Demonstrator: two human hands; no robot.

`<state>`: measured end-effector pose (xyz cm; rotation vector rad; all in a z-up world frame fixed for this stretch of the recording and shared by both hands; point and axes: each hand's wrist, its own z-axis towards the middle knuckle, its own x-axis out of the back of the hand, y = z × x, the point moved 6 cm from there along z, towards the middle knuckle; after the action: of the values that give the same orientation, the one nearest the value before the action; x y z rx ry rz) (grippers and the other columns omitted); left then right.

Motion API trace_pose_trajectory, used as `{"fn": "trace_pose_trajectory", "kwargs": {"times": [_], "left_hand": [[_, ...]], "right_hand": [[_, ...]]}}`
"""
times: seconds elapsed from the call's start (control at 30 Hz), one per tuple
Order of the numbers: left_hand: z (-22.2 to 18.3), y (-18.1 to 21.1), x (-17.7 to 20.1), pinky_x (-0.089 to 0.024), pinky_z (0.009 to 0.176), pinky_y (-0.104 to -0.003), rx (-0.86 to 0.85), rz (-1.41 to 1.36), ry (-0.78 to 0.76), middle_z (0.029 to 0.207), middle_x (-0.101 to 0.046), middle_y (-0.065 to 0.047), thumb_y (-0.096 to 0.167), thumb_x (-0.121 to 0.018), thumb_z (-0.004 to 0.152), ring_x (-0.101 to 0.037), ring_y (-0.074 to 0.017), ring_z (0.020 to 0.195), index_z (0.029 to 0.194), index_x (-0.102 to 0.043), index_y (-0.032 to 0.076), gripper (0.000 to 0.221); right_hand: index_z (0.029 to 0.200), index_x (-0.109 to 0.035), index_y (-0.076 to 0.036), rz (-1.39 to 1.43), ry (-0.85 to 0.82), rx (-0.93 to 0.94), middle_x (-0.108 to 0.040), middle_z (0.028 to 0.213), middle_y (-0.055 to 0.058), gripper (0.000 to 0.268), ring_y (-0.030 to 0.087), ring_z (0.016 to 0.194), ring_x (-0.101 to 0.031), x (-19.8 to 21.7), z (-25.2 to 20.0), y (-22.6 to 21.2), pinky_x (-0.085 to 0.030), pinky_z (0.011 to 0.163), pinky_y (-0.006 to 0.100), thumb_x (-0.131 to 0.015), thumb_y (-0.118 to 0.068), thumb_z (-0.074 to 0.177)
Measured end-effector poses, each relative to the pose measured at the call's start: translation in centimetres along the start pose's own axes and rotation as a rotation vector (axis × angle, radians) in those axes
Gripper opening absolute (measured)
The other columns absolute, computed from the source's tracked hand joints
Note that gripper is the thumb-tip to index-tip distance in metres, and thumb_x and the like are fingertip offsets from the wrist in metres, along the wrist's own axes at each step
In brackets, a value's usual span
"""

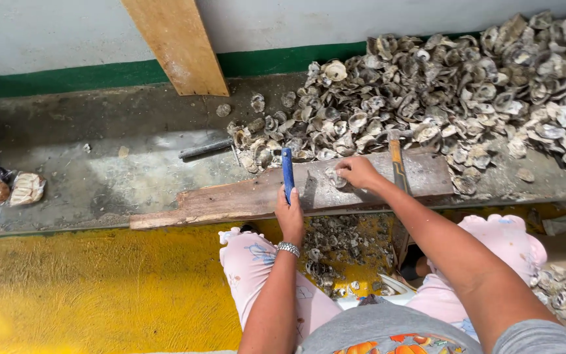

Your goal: The person is cleaning empty oyster shells using a hammer and a scraper.

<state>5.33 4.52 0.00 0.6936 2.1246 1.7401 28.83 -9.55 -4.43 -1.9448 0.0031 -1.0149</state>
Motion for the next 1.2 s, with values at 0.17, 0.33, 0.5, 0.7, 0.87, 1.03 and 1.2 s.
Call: {"fn": "trace_pose_trajectory", "kwargs": {"times": [0.17,0.33,0.5,0.7,0.87,1.03,1.2], "left_hand": [[-1.4,1.8,-0.3,-0.043,0.054,-0.031,-0.13,0.12,-0.154,0.073,-0.06,0.0,0.03,-0.059,0.103,-0.052,-0.0087,0.061,0.119,-0.066,0.007,0.029],[-2.7,4.0,-0.3,-0.047,0.06,-0.037,-0.316,0.318,-0.27,0.073,-0.065,-0.008,0.035,-0.061,0.102,-0.059,-0.0177,0.063,0.116,-0.068,0.005,0.034],[-3.3,4.2,-1.0,-0.049,0.068,-0.047,-0.32,0.561,-0.323,0.079,-0.069,-0.019,0.041,-0.059,0.099,-0.067,-0.0353,0.073,0.121,-0.067,0.009,0.039],[-3.3,4.3,-1.9,-0.05,0.073,-0.052,-0.345,0.634,-0.284,0.088,-0.071,-0.021,0.044,-0.057,0.098,-0.068,-0.0423,0.084,0.121,-0.066,0.013,0.04],[-3.6,5.7,-1.8,-0.051,0.076,-0.052,-0.266,0.696,-0.292,0.088,-0.073,-0.021,0.045,-0.055,0.098,-0.069,-0.0427,0.086,0.125,-0.066,0.016,0.041],[-3.3,6.5,-2.2,-0.052,0.077,-0.053,-0.278,0.785,-0.276,0.087,-0.073,-0.021,0.046,-0.055,0.099,-0.069,-0.0433,0.085,0.128,-0.066,0.016,0.043],[-3.7,7.2,-2.2,-0.054,0.072,-0.052,-0.23,0.804,-0.305,0.08,-0.073,-0.018,0.045,-0.052,0.1,-0.072,-0.0385,0.076,0.13,-0.065,0.015,0.044]], "right_hand": [[0.127,-0.066,-0.002,-0.179,0.112,-0.076,-0.068,0.111,0.016,0.038,0.029,0.102,-0.065,4.4,-6.9,-2.9,-0.051,0.091,0.042,-0.069,-0.022,0.094],[0.137,-0.055,-0.001,-0.511,0.187,-0.298,-0.055,0.122,0.017,0.057,0.032,0.11,-0.062,9.0,-15.6,-4.1,-0.053,0.09,0.043,-0.072,-0.024,0.089],[0.121,-0.057,0.008,-0.325,0.435,-0.351,-0.053,0.115,0.029,0.047,0.042,0.091,-0.063,7.0,-15.1,9.3,-0.052,0.08,0.05,-0.075,-0.023,0.091],[0.123,-0.06,0.007,0.259,0.345,-0.313,-0.06,0.069,0.011,0.045,0.021,0.055,-0.059,8.0,-18.8,2.5,-0.048,0.052,0.04,-0.065,-0.031,0.1],[0.138,-0.053,0.0,0.243,0.211,-0.254,-0.059,0.066,0.006,0.048,0.015,0.051,-0.059,9.6,-21.5,-5.6,-0.049,0.047,0.032,-0.059,-0.027,0.099],[0.142,-0.051,0.001,0.251,0.225,0.031,-0.057,0.064,0.003,0.048,0.014,0.051,-0.056,9.6,-25.1,-12.5,-0.048,0.046,0.031,-0.053,-0.027,0.102],[0.14,-0.045,0.002,0.204,0.386,0.212,-0.057,0.061,0.003,0.045,0.011,0.049,-0.058,9.4,-26.9,-14.2,-0.048,0.044,0.03,-0.048,-0.025,0.104]]}}
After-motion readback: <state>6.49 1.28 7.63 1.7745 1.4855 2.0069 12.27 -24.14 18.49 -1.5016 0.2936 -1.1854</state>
